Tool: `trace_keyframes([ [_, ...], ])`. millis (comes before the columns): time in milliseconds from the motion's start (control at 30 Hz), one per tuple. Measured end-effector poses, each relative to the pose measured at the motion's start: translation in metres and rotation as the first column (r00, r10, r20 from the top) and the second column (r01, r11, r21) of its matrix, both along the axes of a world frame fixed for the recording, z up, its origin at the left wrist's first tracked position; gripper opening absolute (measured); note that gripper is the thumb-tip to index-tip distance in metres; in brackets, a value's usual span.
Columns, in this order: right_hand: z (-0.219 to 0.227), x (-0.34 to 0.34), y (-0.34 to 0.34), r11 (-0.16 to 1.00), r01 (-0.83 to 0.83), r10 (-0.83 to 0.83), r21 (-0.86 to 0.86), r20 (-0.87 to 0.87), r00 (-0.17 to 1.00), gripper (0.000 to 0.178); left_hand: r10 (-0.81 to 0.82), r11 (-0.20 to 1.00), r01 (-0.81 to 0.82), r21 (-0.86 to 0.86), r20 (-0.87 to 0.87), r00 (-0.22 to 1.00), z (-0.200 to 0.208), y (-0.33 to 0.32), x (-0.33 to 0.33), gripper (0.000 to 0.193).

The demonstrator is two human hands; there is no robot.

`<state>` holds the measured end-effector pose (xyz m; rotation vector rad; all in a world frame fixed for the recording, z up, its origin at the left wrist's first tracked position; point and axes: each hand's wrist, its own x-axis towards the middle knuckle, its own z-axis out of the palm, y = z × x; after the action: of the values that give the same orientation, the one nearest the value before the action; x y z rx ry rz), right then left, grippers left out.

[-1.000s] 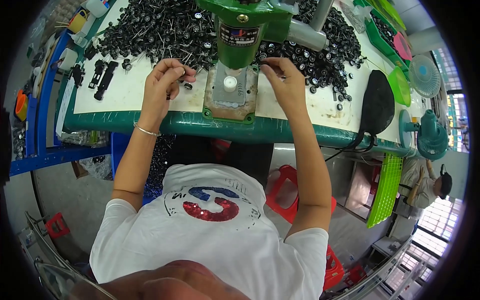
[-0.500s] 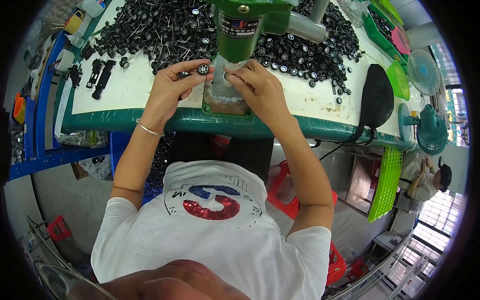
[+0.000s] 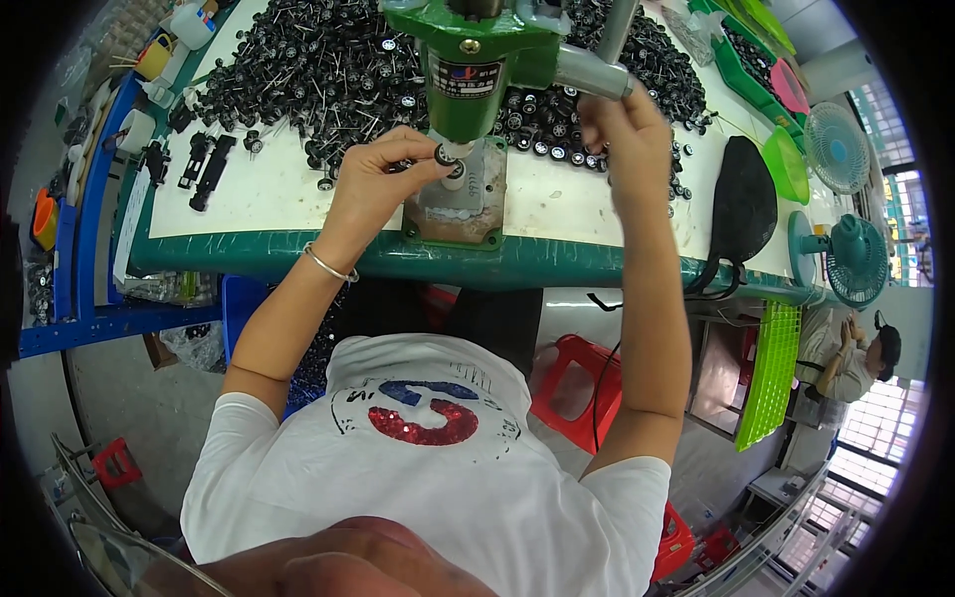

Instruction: The person assembles toy car wheels and axles by placing them into a fixture and pressing them together using a manual press.

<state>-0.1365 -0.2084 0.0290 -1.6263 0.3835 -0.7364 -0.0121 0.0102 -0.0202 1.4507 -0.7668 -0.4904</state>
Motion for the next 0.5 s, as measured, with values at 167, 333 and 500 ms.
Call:
trace_keyframes([
  [167,0.068,0.034,-0.025,0.987,-0.014,-0.030,0.162,0.264,0.964,0.031,-0.047,0.998,0.042,-0.042,-0.125,0.991,-0.002,-0.010,-0.001,0.015],
  [333,0.153,0.067,0.016,0.959,-0.002,-0.115,0.284,0.394,0.912,0.031,-0.041,0.998,0.036,-0.058,-0.100,0.994,0.001,-0.014,0.000,0.014],
  [500,0.162,0.080,0.021,0.992,-0.003,-0.047,0.129,0.379,0.924,0.032,-0.056,0.998,0.055,-0.016,-0.091,0.994,0.007,-0.014,0.001,0.014],
])
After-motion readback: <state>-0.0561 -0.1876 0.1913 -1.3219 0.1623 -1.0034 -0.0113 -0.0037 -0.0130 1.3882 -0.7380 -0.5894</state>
